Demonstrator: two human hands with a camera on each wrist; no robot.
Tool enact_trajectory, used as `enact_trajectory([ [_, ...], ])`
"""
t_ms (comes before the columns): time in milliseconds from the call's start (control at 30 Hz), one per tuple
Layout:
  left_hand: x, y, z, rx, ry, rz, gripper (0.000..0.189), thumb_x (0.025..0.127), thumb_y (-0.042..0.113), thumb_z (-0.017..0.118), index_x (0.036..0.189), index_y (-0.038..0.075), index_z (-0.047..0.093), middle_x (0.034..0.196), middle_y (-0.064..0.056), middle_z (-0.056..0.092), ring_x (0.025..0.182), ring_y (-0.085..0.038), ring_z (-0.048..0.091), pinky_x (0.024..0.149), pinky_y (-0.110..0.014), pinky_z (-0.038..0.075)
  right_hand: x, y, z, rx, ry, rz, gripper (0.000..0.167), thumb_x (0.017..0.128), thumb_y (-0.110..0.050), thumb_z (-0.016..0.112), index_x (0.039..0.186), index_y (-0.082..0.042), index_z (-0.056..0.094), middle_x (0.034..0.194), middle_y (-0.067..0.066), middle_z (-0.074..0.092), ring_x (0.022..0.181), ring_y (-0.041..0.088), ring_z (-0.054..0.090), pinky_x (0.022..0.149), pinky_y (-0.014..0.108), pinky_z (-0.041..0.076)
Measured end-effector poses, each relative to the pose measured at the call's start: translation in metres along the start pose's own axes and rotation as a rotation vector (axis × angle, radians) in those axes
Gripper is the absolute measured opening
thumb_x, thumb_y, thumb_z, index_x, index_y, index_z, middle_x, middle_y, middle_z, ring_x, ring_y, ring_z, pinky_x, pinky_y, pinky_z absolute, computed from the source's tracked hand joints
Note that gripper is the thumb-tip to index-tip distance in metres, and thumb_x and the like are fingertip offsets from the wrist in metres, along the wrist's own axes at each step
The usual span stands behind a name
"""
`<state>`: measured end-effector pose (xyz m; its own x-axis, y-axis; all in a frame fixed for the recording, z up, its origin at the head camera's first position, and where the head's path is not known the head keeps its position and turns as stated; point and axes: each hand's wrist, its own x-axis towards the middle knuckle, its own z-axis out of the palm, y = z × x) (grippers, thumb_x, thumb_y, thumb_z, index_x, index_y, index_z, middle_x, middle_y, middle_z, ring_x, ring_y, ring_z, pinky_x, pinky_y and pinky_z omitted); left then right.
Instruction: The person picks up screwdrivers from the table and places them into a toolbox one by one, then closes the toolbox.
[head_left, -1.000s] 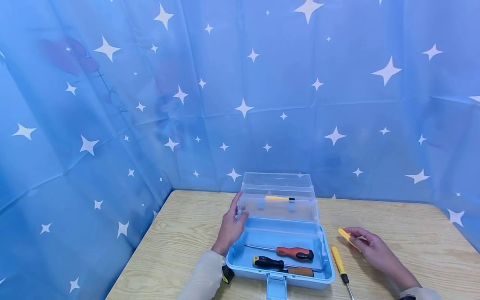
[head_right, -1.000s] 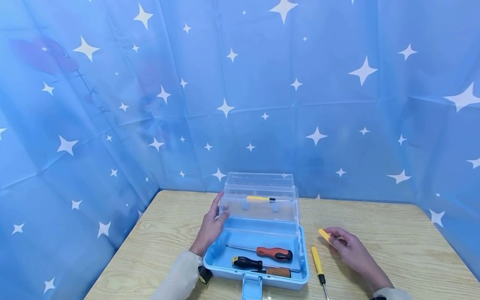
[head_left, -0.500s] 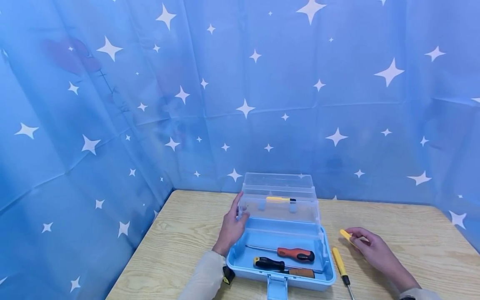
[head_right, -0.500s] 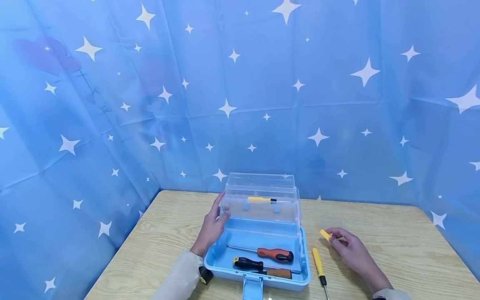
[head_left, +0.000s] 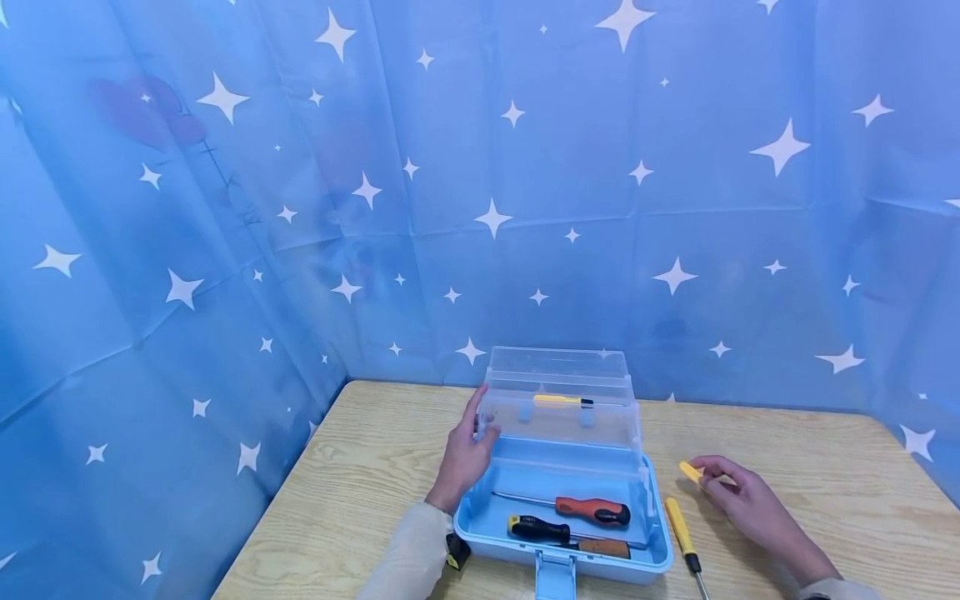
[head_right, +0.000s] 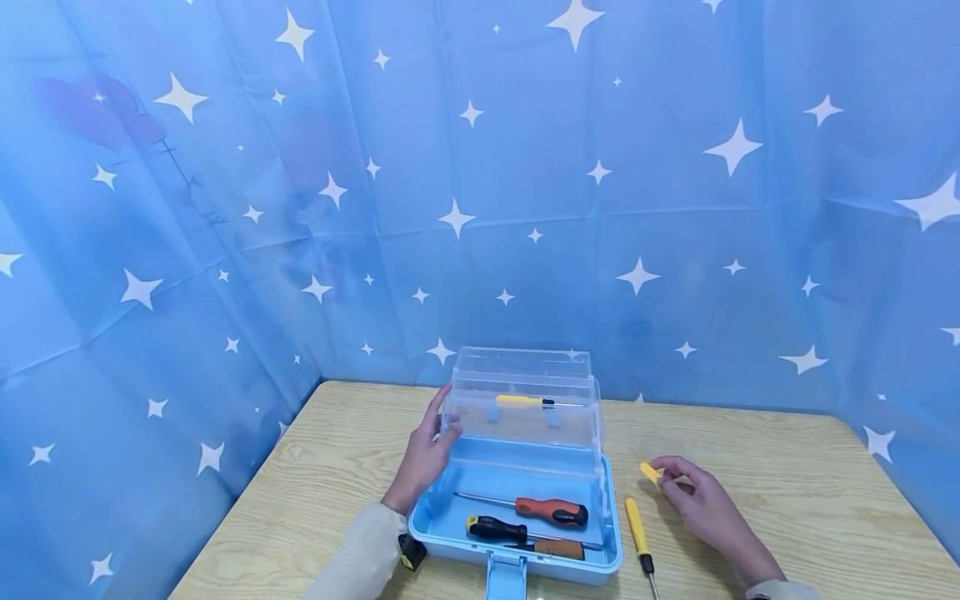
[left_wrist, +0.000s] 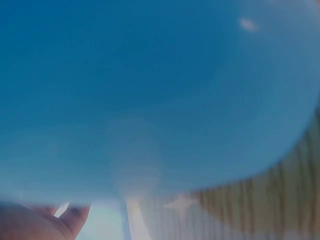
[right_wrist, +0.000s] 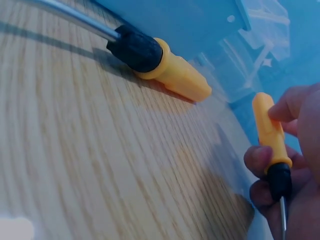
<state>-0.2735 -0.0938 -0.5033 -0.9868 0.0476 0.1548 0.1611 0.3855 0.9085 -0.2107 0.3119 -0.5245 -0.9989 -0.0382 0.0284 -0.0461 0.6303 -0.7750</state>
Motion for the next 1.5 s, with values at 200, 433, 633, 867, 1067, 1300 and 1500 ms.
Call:
enact_trajectory([
  [200,0.0,0.0,0.0,-0.008,-0.001,0.002,0.062,0.103,0.03,0.051,0.153,0.051,0.021,0.148,0.0,0.051,0.129,-0.029,0.054,0.101,-0.056,0.048,0.001,-0.007,0.0,-0.037,-0.015,-0.008,0.03,0.102,-0.012,0.05,0.128,-0.001,0.059,0.105,0.009,0.061,0.085,0.007,0.051,0.07,0.024,0.052],
  [433,-0.001,0.0,-0.001,-0.007,0.0,0.0,0.063,0.103,0.027,0.051,0.154,0.05,0.021,0.148,-0.001,0.05,0.13,-0.031,0.054,0.1,-0.056,0.049,0.003,-0.012,0.0,-0.038,-0.012,-0.028,0.029,0.102,-0.014,0.051,0.128,-0.002,0.059,0.109,0.009,0.059,0.09,0.005,0.051,0.072,0.022,0.052],
  [633,-0.001,0.001,-0.001,-0.013,-0.002,-0.009,0.063,0.103,0.029,0.051,0.153,0.051,0.021,0.147,-0.002,0.051,0.129,-0.03,0.055,0.099,-0.055,0.05,0.004,-0.014,0.001,0.025,-0.008,-0.066,0.029,0.104,-0.018,0.051,0.127,-0.002,0.059,0.109,0.01,0.057,0.087,0.003,0.051,0.066,0.022,0.05],
  [867,0.0,0.001,-0.001,0.003,0.004,-0.004,0.063,0.103,0.026,0.051,0.154,0.048,0.022,0.145,-0.004,0.053,0.128,-0.03,0.055,0.099,-0.056,0.049,0.01,-0.02,-0.004,-0.012,-0.011,-0.081,0.032,0.105,-0.022,0.049,0.128,-0.003,0.059,0.11,0.01,0.057,0.09,0.0,0.053,0.071,0.021,0.053],
  [1067,0.0,0.003,-0.001,0.0,0.003,-0.007,0.062,0.103,0.029,0.051,0.154,0.048,0.022,0.144,-0.004,0.054,0.126,-0.029,0.057,0.099,-0.055,0.05,0.017,-0.035,-0.011,0.004,-0.003,-0.147,0.03,0.105,-0.018,0.049,0.128,0.0,0.058,0.103,0.012,0.055,0.081,0.011,0.055,0.06,0.025,0.048],
  [1300,0.0,0.003,0.0,-0.001,-0.001,-0.01,0.063,0.103,0.026,0.051,0.154,0.05,0.021,0.144,-0.006,0.055,0.125,-0.029,0.057,0.098,-0.055,0.051,0.025,-0.048,-0.016,-0.003,0.006,-0.149,0.029,0.105,-0.016,0.048,0.129,-0.001,0.056,0.103,0.015,0.056,0.072,0.018,0.055,0.052,0.027,0.044],
  [1500,0.0,0.001,-0.001,0.003,-0.001,-0.003,0.063,0.103,0.026,0.051,0.154,0.05,0.021,0.146,-0.008,0.053,0.127,-0.03,0.056,0.099,-0.056,0.049,0.029,-0.055,-0.021,-0.041,-0.004,-0.12,0.034,0.105,-0.022,0.048,0.131,-0.002,0.056,0.107,0.016,0.057,0.085,0.021,0.059,0.062,0.027,0.052],
])
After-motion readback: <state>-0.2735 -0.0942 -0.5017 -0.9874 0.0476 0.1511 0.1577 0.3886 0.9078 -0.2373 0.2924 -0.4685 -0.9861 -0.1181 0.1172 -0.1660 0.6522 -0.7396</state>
